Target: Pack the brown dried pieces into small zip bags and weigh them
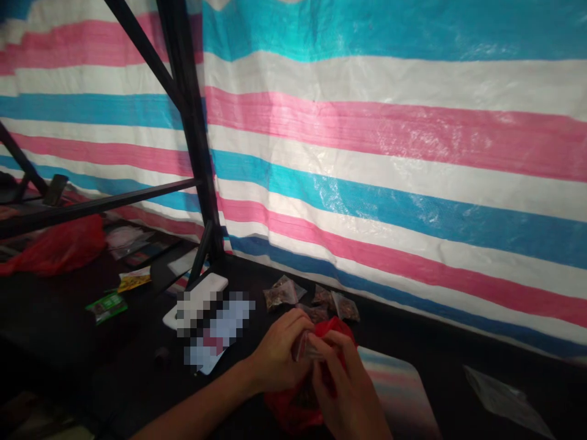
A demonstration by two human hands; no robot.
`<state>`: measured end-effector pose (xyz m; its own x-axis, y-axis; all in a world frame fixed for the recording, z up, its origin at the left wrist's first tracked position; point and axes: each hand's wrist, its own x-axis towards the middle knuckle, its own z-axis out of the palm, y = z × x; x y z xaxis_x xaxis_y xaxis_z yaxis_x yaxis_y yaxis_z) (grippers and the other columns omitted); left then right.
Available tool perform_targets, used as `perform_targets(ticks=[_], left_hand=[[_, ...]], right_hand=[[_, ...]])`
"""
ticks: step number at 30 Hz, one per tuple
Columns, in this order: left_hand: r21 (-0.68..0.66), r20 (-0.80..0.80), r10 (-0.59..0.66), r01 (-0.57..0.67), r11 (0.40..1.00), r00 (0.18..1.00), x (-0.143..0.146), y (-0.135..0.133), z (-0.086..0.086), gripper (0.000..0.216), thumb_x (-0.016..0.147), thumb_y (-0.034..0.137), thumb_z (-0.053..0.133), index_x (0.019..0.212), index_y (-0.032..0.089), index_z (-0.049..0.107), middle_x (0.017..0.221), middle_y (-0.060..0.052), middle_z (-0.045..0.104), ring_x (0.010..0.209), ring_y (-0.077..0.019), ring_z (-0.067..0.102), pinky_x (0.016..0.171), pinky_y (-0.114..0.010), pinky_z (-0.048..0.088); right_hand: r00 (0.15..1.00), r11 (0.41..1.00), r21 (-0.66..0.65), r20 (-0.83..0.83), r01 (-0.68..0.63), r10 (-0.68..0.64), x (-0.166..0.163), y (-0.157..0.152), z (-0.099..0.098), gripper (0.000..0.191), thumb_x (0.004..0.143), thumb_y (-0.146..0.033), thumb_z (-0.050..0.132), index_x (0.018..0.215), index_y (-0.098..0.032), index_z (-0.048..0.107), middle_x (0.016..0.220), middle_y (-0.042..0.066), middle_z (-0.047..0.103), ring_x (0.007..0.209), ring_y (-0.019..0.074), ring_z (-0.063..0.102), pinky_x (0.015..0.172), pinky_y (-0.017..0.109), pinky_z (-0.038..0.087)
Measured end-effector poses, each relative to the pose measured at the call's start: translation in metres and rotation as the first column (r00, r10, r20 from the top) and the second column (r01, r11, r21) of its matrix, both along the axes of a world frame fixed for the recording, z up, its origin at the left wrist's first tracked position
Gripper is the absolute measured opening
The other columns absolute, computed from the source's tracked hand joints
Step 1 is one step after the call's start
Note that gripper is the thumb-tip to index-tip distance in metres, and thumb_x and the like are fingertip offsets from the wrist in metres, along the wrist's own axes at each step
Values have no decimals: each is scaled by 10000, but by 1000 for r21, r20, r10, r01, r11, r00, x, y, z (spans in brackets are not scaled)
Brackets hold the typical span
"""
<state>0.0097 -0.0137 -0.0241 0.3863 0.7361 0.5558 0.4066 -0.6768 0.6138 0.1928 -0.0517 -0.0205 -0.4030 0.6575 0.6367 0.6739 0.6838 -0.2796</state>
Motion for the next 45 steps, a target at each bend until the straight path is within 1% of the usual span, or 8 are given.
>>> perform_targets(ticks=[5,11,21,27,33,37,40,45], left_hand=[[45,-91,89,-85,995,992,-1,0,0,247,720,165,655,962,190,610,985,-79,646,909,-236,577,776,-349,438],[154,-285,150,-109,982,947,-1,3,-10,259,771,287,699,989,187,602,1000,-86,671,908,-268,591,784,-394,404],[29,-300,237,-240,970,924,-3,1,8,65,905,278,588,906,217,564,937,-65,674,869,-231,632,748,-349,434],[-69,-237,296,-320,945,925,-5,1,11,80,938,275,522,875,228,540,927,-60,650,795,-218,641,684,-330,423],[-179,-268,343,-396,901,900,-7,-1,16,96,913,313,549,941,221,558,996,-68,620,771,-226,640,641,-317,375],[-332,-256,281,-357,873,925,-6,-3,15,235,827,399,666,918,212,555,988,-79,625,823,-250,630,658,-304,364],[-455,-180,192,-255,853,965,-6,-1,9,181,784,289,680,859,219,532,792,-28,618,718,-213,595,617,-283,328],[-598,204,178,-21,802,963,-5,9,-3,144,721,105,604,759,210,512,667,41,553,608,-134,497,579,-244,320]], right_hand=[[998,1000,-20,55,2,-1,0,1,-9,451,1000,-187,436,1432,-304,496,1242,106,577,1050,206,704,834,287,628],[999,997,-82,42,15,-11,2,3,-2,349,1032,-306,465,1378,-280,500,1189,76,668,1048,200,718,864,282,621],[974,988,-59,-167,142,-150,5,10,-1,243,1009,-246,457,1210,-266,592,1192,74,689,1091,216,693,900,353,608],[993,980,-175,94,92,-77,16,16,0,379,971,-124,392,1245,-246,623,1230,81,693,1046,198,716,888,330,603],[936,968,-171,331,184,-120,18,17,-4,429,928,-65,422,1234,-235,670,1180,94,715,938,222,720,833,359,577],[902,967,-156,416,199,-118,21,17,-4,513,877,-7,407,1270,-221,657,1222,102,705,976,222,716,841,355,563],[887,972,-164,455,170,-79,20,14,-3,665,750,67,398,1315,-190,636,1288,118,682,1078,233,688,915,372,541],[884,927,-320,467,195,-24,10,9,6,692,722,55,413,1346,-158,626,1370,142,629,1190,279,628,1022,446,489]])
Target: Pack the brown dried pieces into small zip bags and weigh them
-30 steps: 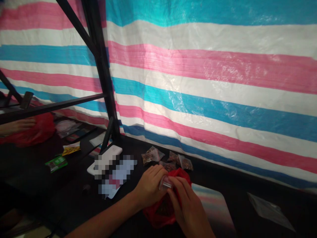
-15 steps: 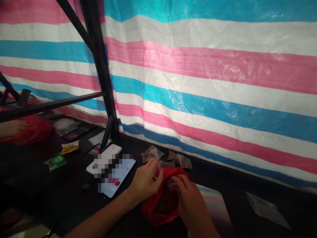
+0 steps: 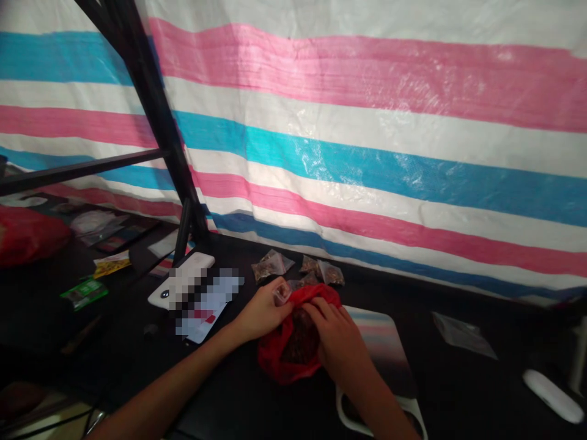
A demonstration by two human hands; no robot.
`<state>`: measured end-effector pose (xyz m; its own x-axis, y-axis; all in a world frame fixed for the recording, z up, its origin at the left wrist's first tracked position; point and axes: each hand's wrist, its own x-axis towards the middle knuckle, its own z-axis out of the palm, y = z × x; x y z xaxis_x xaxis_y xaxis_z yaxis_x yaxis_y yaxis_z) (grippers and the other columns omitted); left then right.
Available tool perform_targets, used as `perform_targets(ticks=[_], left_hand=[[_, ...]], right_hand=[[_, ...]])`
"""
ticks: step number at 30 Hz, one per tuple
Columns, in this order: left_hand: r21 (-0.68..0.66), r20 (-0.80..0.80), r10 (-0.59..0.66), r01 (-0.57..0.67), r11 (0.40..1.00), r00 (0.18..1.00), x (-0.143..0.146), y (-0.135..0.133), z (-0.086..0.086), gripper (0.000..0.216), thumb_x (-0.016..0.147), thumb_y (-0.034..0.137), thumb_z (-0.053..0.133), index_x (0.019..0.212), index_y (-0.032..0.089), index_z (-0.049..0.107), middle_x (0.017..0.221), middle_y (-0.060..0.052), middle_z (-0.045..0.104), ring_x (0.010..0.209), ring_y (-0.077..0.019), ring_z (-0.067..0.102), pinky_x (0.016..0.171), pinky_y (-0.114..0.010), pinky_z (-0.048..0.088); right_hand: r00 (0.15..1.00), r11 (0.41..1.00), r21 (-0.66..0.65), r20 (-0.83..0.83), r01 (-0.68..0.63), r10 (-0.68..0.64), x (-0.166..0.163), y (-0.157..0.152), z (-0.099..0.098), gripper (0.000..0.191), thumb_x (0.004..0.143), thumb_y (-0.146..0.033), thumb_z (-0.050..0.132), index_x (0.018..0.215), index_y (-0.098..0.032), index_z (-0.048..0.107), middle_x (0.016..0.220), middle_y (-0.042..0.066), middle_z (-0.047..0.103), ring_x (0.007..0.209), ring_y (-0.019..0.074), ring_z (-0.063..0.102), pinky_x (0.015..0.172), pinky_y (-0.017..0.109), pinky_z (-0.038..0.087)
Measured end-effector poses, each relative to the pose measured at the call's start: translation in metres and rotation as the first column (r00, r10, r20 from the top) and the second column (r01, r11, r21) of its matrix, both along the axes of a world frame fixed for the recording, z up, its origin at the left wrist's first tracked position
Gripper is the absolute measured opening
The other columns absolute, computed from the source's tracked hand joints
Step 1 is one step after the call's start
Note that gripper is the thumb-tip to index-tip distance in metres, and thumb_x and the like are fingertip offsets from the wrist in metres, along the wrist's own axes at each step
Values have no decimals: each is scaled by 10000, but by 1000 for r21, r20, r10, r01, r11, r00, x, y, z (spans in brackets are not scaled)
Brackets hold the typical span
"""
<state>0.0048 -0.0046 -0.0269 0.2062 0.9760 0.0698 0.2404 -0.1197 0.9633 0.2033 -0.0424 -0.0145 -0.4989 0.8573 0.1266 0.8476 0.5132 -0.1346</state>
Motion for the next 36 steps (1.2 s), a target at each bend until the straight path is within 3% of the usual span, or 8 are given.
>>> perform_targets(ticks=[5,18,21,24,28,30,33,36], left_hand=[[-24,142,41,-38,999,989,2,14,-10,151,701,56,516,723,201,480,668,49,513,613,-117,478,598,-233,369],[-77,203,102,-88,993,974,2,18,-19,171,718,86,562,713,210,444,636,75,462,586,-99,433,578,-221,338],[-94,188,55,-38,995,981,-4,19,-14,187,726,166,650,783,204,476,667,73,503,594,-102,464,590,-225,362],[-61,150,3,6,998,989,-19,16,7,254,760,288,700,890,203,499,751,54,555,640,-121,511,633,-245,408],[259,-176,266,-216,942,948,-45,-14,44,186,861,343,615,904,225,477,821,25,546,730,-170,548,707,-293,423],[224,-262,376,-322,920,889,-50,-44,50,183,914,392,555,942,234,465,825,10,577,730,-201,594,709,-316,435],[40,-302,420,-428,903,856,-42,-93,34,242,902,446,574,957,250,443,840,-21,637,719,-240,655,653,-317,435],[-126,-217,312,-343,931,925,-22,-121,10,203,886,360,583,950,252,423,824,-29,655,721,-237,672,655,-308,451]], right_hand=[[999,988,-149,-28,-28,24,-2,0,10,646,779,23,429,1362,-190,613,1386,131,613,1172,262,632,998,402,496],[977,954,-238,-146,-185,153,-18,-18,14,482,849,-28,475,1272,-205,624,1278,95,643,1098,270,615,950,412,482],[980,956,-243,-152,-166,132,-19,-20,14,434,868,-69,512,1262,-211,627,1246,95,649,1081,274,617,943,416,479],[987,963,-238,-131,-125,96,-20,-21,16,406,887,-116,542,1272,-209,630,1216,100,657,1068,289,620,937,439,477],[984,967,-228,-161,-118,82,-21,-20,17,391,904,-139,541,1278,-211,629,1213,90,659,1073,277,630,955,435,473],[981,970,-213,-176,-117,79,-20,-19,16,396,907,-145,541,1289,-211,623,1223,89,657,1083,273,631,957,429,473],[981,975,-192,-179,-114,80,-18,-19,14,400,908,-148,537,1294,-207,625,1236,95,656,1084,274,626,955,429,468],[973,976,-170,-208,-139,102,-17,-21,13,410,899,-128,534,1286,-219,634,1238,90,655,1100,268,601,985,431,440]])
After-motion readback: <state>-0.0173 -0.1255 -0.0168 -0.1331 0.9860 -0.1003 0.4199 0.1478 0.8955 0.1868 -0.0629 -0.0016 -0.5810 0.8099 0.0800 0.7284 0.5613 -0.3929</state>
